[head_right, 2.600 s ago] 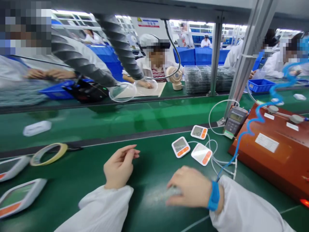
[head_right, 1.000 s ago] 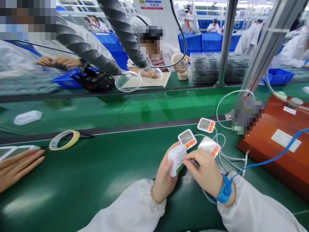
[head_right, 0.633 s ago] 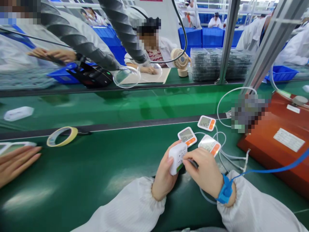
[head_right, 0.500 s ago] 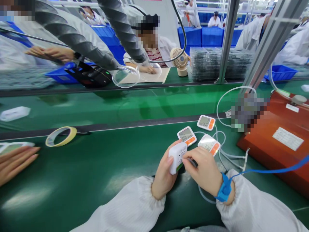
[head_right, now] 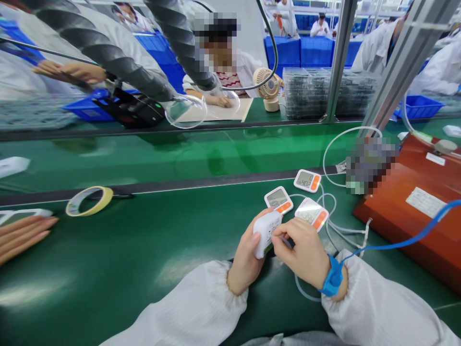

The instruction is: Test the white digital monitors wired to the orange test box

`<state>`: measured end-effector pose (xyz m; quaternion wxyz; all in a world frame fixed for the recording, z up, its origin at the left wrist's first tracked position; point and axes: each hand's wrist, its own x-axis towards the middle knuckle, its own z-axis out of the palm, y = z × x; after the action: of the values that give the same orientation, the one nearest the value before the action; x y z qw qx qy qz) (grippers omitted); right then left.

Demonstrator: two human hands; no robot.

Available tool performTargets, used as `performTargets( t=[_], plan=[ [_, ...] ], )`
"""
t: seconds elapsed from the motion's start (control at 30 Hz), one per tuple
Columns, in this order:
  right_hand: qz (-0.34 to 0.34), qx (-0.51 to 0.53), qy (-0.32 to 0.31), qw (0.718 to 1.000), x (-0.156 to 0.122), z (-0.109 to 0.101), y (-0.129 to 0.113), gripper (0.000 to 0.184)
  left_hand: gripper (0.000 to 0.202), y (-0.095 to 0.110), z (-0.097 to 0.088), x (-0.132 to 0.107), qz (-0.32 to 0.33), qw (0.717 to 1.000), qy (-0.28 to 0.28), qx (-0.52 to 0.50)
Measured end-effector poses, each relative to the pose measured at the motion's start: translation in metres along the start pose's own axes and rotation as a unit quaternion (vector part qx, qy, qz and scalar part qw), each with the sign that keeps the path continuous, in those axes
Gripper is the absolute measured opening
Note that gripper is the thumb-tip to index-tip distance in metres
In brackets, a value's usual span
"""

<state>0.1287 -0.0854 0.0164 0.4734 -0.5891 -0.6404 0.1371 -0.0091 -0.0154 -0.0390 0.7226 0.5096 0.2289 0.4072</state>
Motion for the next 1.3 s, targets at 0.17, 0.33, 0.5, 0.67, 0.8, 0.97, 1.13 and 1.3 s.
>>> performTargets(
  t=[0.17, 0.33, 0.5, 0.67, 0.8, 0.97, 1.13, 1.3],
  plan=[
    [-0.007, -0.008, 0.002, 1.0, 0.0, 0.0, 0.001, 0.014, 0.056, 0.001, 0.001, -0.001, -0.001, 1.0, 0.005, 0.009],
    [-0.012, -0.009, 0.0, 1.0, 0.0, 0.001, 0.002, 0.015, 0.057, 0.001, -0.001, -0.001, -0.006, 0.999, 0.006, 0.036],
    [-0.015, -0.009, -0.006, 1.0, -0.001, 0.002, 0.003, 0.016, 0.059, 0.003, 0.001, -0.002, 0.006, 0.997, 0.003, 0.073],
    [-0.012, -0.005, -0.008, 1.0, -0.003, 0.003, 0.005, 0.016, 0.054, 0.014, 0.005, -0.001, 0.049, 0.985, 0.009, 0.163],
    [-0.004, -0.002, -0.011, 1.0, -0.004, 0.003, 0.005, 0.016, 0.049, 0.022, 0.008, 0.0, 0.076, 0.974, 0.001, 0.214],
    [0.012, -0.005, -0.008, 1.0, -0.003, 0.003, 0.004, 0.016, 0.046, 0.021, 0.008, 0.001, 0.122, 0.951, -0.015, 0.284],
    [0.04, 0.012, 0.001, 0.999, -0.002, 0.004, 0.005, 0.014, 0.046, 0.018, 0.005, 0.001, 0.172, 0.925, -0.03, 0.338],
    [0.02, 0.004, 0.006, 1.0, 0.0, 0.004, 0.005, 0.011, 0.046, 0.018, 0.006, 0.003, 0.106, 0.963, -0.02, 0.247]
  ],
)
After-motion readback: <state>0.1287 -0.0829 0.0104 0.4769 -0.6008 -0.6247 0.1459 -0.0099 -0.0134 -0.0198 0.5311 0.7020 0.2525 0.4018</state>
